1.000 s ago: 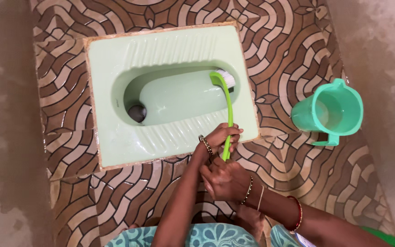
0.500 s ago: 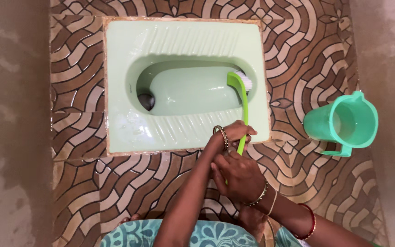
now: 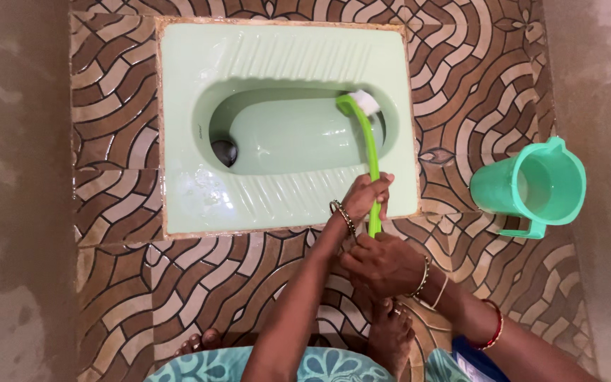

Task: The person cleans a squat toilet using a green brush, scrubbing the interior and the rim while occasionally rinsing with water from a green mug.

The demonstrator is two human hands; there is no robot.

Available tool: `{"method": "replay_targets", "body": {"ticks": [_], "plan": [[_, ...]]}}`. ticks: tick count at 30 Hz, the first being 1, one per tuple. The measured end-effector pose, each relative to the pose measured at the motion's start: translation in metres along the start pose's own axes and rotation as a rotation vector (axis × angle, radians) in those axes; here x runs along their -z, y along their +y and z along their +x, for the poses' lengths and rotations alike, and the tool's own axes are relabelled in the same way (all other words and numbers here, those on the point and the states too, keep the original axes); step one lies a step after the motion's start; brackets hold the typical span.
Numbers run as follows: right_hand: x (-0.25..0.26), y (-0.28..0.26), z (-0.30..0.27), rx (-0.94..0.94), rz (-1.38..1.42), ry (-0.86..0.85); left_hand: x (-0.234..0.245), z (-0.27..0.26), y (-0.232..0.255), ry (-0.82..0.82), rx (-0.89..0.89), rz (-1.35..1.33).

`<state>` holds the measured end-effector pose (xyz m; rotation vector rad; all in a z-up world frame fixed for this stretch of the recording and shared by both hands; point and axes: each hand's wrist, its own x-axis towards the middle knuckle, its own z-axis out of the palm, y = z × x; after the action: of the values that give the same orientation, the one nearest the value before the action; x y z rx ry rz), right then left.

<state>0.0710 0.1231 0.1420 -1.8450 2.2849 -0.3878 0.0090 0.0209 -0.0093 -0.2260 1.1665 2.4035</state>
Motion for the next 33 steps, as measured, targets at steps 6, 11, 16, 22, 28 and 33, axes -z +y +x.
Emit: {"method": "replay_targets", "body": {"ticks": [6, 11, 16, 22, 28, 33], "plan": [[0.004, 0.017, 0.011, 0.147, -0.045, 0.036, 0.022, 0.008, -0.004, 0.032, -0.107, -0.116], [0.000, 0.042, 0.031, 0.313, -0.134, -0.011, 0.097, 0.006, -0.006, 0.290, -0.423, -0.140], [-0.017, 0.047, 0.087, 0.325, -0.155, 0.189, 0.148, -0.029, 0.044, 0.589, -0.335, -0.310], [-0.007, 0.043, 0.062, -0.044, 0.098, -0.120, 0.115, 0.005, 0.044, 0.381, -0.170, -0.105], [0.030, 0.021, -0.016, -0.238, 0.084, 0.213, 0.020, 0.044, 0.009, 0.214, 0.081, 0.084], [0.069, -0.008, -0.036, -0.379, 0.238, 0.704, -0.005, 0.055, -0.005, 0.354, 0.032, 0.120]]}}
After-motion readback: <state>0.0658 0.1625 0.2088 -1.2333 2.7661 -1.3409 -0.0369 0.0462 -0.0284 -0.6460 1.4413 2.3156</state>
